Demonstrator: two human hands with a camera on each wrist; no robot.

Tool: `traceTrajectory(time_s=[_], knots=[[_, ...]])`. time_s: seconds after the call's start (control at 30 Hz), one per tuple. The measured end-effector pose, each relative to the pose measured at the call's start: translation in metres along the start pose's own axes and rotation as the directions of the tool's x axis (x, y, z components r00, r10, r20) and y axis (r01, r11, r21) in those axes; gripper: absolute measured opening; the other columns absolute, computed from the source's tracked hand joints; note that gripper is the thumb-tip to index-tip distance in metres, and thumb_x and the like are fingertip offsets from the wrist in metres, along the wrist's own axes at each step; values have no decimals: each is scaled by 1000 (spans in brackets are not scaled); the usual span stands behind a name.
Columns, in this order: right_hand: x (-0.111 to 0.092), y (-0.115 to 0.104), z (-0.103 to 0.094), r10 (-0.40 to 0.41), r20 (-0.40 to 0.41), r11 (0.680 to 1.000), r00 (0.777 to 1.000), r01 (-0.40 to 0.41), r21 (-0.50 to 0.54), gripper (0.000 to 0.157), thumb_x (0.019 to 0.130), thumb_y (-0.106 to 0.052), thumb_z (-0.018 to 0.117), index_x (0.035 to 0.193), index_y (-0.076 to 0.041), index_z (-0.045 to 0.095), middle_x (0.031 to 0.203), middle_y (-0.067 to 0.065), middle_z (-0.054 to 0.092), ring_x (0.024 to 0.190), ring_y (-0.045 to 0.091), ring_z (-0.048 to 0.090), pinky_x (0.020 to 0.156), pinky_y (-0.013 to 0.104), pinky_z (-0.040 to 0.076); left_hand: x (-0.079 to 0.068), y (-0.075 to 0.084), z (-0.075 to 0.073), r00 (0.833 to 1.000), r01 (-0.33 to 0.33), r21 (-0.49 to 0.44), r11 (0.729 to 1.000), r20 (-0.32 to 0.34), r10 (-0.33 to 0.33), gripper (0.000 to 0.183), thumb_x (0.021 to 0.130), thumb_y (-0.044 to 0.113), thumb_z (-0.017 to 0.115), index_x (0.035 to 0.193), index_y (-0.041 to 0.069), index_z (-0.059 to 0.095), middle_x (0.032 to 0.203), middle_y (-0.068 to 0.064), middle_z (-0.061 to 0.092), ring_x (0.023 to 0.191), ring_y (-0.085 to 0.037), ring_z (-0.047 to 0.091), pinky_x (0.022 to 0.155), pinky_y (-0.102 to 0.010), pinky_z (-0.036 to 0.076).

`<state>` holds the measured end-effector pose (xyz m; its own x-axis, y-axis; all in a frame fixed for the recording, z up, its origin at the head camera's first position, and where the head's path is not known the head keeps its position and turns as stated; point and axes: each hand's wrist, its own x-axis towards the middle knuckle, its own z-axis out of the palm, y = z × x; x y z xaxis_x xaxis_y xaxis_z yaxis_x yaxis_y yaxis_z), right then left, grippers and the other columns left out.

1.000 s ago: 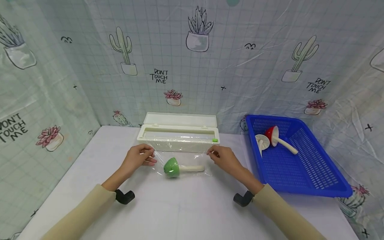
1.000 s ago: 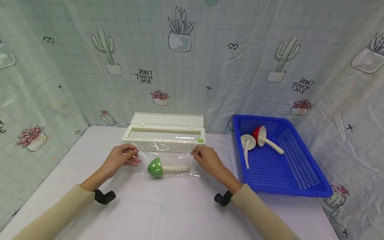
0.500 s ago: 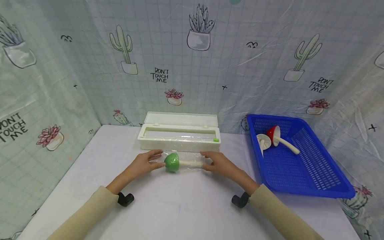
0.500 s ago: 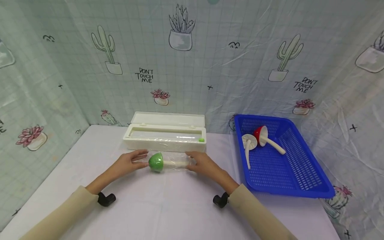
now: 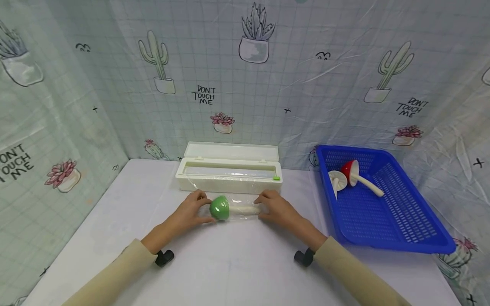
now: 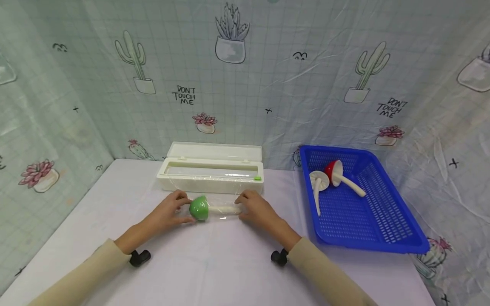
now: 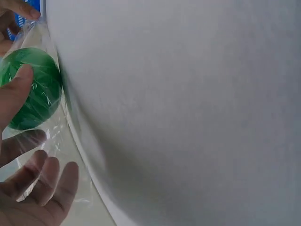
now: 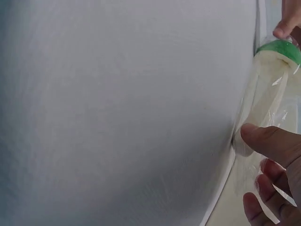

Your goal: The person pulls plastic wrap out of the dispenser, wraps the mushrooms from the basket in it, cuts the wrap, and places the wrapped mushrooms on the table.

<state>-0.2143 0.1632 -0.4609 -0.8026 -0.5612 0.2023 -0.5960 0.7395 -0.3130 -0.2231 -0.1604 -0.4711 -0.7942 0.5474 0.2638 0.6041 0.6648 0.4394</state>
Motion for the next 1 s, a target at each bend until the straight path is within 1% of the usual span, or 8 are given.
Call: traceTrajectory(time_s=[0.13,0.27,0.4,0.5,0.63,0.8,0.97,1.0], knots=[[1,-5,0,-24,-4,997,1000,23,-77,37,81,-16,88,113,-8,71,115,6,63,107,24,56,92,37,53,0,8,0,1000,10,-2,1000,9,-10,52,75,29,91,113,0,69,102,-4,60,92,-21,59,81,-39,56],[2,-8,1,-35,-19,994,999,33,-104,37,81,-15,88,112,-7,71,112,5,62,104,23,56,88,36,54,3,11,2,995,90,-82,993,53,-86,53,81,33,87,116,-2,67,101,-4,65,89,-18,63,78,-33,58],[4,-9,5,-43,-45,993,998,38,-109,27,85,-11,83,109,-8,72,108,5,63,100,22,58,83,35,55,6,9,3,980,196,-240,951,79,-182,55,88,31,81,126,-2,60,100,-6,70,87,-15,68,75,-28,59],[6,-9,7,-44,-66,992,997,36,-121,22,87,-9,80,108,-7,73,105,5,65,97,21,60,81,35,56,6,8,2,975,219,-281,934,90,-201,56,92,30,77,134,4,50,101,-8,72,87,-14,70,74,-27,58],[8,-8,8,-47,-75,993,996,38,-115,23,87,-8,76,109,-5,73,103,5,67,95,22,63,82,37,56,6,6,0,982,180,-253,951,105,-158,55,92,23,77,137,8,47,101,-8,72,88,-15,70,77,-31,59],[8,-7,5,-75,-80,995,994,68,-79,24,87,-5,75,111,-3,71,100,7,67,92,23,62,81,38,56,3,1,-3,988,120,-202,972,125,-96,67,84,-4,79,141,4,45,103,-10,71,93,-21,69,83,-37,59],[5,-8,2,-135,-63,991,989,134,-32,25,85,9,73,108,-1,74,102,11,66,95,26,59,83,37,55,4,0,-3,999,-12,-85,996,45,15,51,84,-15,73,127,5,55,97,-9,73,90,-24,72,80,-37,60],[6,-9,1,-75,-35,996,997,77,53,22,88,6,70,107,-4,74,102,8,64,95,24,58,82,35,54,5,0,-3,999,-40,-64,997,23,42,46,85,-14,72,123,6,57,97,-9,74,90,-24,72,80,-37,60]])
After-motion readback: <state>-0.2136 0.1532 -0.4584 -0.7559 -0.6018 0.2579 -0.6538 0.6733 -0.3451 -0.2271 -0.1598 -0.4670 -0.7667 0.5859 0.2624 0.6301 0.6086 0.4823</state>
